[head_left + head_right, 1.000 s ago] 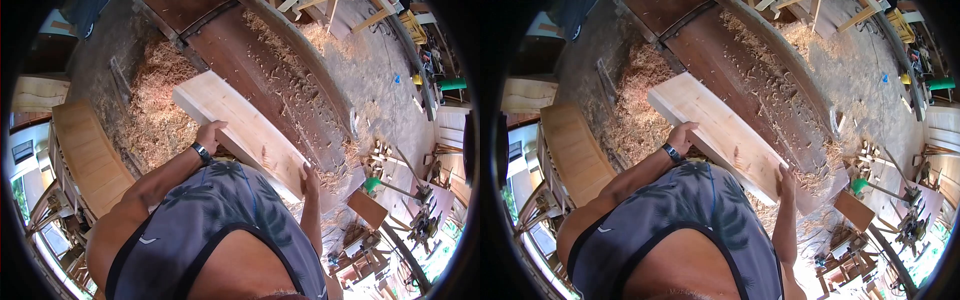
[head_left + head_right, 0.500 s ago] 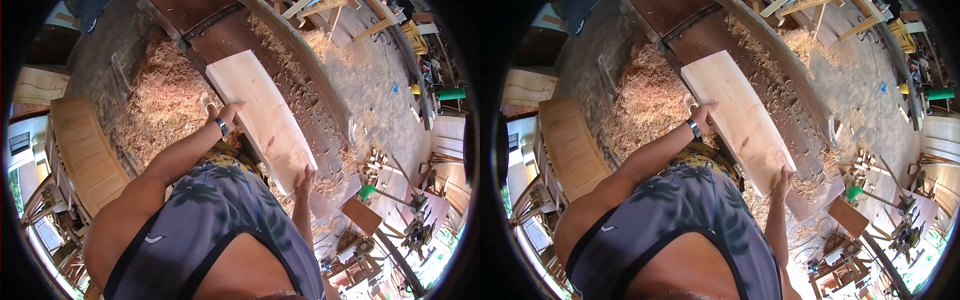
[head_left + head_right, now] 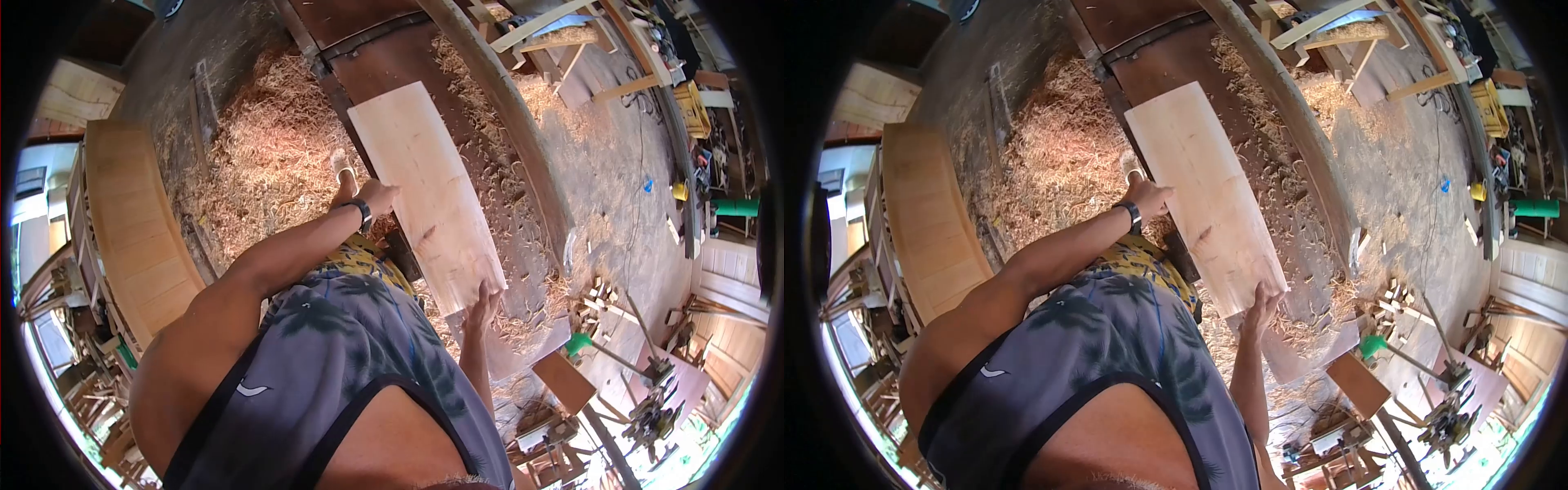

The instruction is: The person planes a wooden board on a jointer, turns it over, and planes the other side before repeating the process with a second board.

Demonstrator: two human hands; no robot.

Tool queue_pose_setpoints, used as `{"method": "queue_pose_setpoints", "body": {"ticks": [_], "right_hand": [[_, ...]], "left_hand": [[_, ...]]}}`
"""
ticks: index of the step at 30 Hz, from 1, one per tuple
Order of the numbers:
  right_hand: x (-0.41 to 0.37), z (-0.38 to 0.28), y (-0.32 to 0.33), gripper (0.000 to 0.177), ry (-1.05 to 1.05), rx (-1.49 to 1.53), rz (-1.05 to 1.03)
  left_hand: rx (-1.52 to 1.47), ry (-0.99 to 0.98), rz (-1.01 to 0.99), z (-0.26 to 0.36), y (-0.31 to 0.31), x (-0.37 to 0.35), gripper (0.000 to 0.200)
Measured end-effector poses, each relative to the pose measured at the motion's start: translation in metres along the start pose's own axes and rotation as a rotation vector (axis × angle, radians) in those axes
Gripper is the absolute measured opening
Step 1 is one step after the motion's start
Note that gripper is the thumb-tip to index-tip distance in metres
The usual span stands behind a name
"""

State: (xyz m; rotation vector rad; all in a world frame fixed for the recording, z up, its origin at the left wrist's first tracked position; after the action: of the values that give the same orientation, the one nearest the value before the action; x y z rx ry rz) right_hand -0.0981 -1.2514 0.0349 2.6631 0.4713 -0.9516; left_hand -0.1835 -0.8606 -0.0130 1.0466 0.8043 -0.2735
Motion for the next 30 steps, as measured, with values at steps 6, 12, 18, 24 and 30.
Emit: {"method": "queue_pose_setpoints", "body": {"ticks": [6,12,18,24,30], "right_hand": [[0.019,-0.032,-0.024,0.095,0.435,-0.137,-0.348],[0.018,-0.059,-0.079,0.085,0.832,-0.978,-0.180],[0.028,-0.052,-0.146,0.071,0.917,-1.419,-0.293],[0.041,-0.051,-0.160,0.063,0.919,-1.437,-0.252],[0.053,-0.060,-0.181,0.058,0.958,-1.425,-0.231]], "left_hand": [[-1.391,0.146,0.441,-0.066,0.018,0.050,0.061],[-0.520,0.293,0.898,-0.052,0.095,0.010,0.085],[-0.227,0.325,0.753,-0.030,0.098,0.050,0.089],[-0.259,0.444,0.883,-0.032,0.112,0.069,0.089],[-0.308,0.430,0.947,-0.053,0.128,0.082,0.088]]}}
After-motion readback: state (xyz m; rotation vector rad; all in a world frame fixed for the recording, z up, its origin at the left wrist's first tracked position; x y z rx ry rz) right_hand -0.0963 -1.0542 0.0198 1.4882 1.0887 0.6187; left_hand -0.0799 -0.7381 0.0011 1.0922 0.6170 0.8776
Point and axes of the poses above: each hand's wrist, its own x-axis towards the middle knuckle, its own y-axis out of the back of the hand, z = x × y, the point moved 7 cm from there along x, towards the middle knuckle, and after that the axes turned 10 degrees about -z, right-handed, at the moved point
